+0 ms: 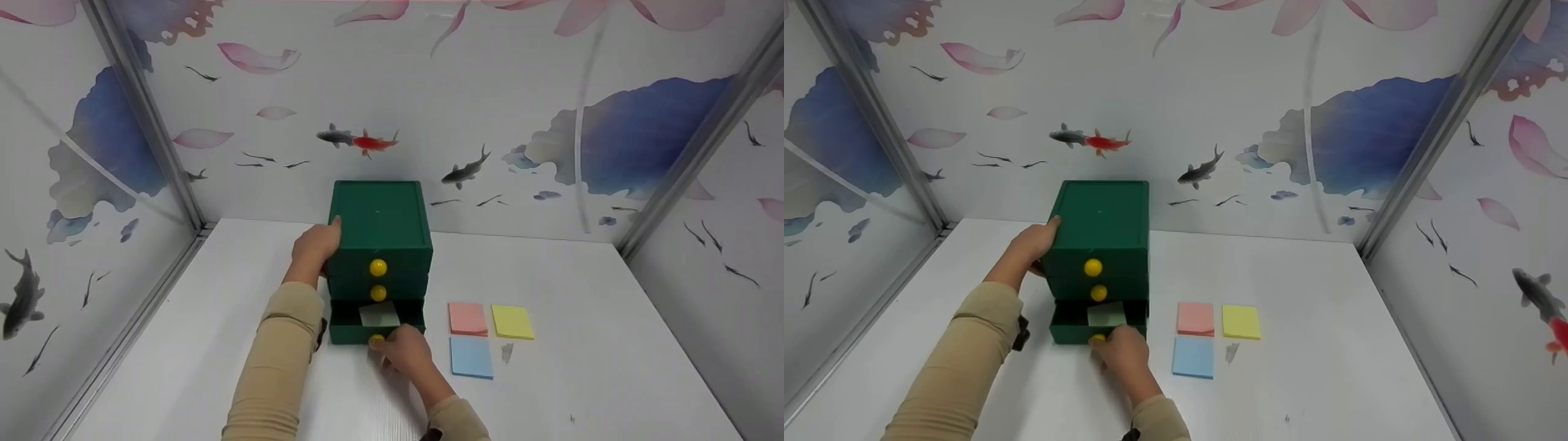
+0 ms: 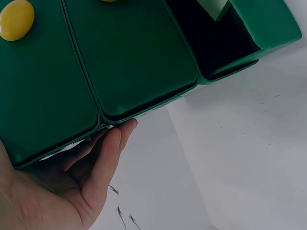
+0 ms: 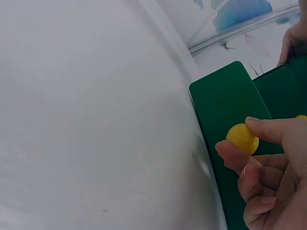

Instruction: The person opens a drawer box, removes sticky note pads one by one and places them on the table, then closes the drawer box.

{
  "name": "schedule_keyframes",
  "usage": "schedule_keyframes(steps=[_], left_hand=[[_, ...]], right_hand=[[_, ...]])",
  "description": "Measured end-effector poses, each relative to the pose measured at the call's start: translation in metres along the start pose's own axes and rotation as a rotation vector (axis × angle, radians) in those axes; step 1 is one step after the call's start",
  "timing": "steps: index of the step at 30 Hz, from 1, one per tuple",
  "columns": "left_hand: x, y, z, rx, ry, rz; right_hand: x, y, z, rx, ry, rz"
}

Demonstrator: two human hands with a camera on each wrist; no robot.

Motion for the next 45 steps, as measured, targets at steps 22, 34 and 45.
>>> schedule_keyframes(steps=[22,34,45], left_hand=[[-0.004,0.003,0.005,-0.016,0.026,0.022],[-0.005,0.004,0.006,-0.023,0.033,0.032],[-0.006,0.003,0.004,-0.029,0.017,0.021]], right_hand=[[0.003,-0.011,-0.011,0.117,-0.261,-0.034],[0.000,-0.023,-0.015,0.187,-0.239,0.022],[0.002,-0.035,-0.017,0.195,-0.294,-0.007]])
Point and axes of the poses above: each hand's wrist, its own y-axis towards the middle knuckle, its own z-axis out of the palm, x = y × z, the point moved 3 cm from there along y, towards the middle knuckle, and after that the axes turned 7 degrees about -y, right-handed, at the moved point
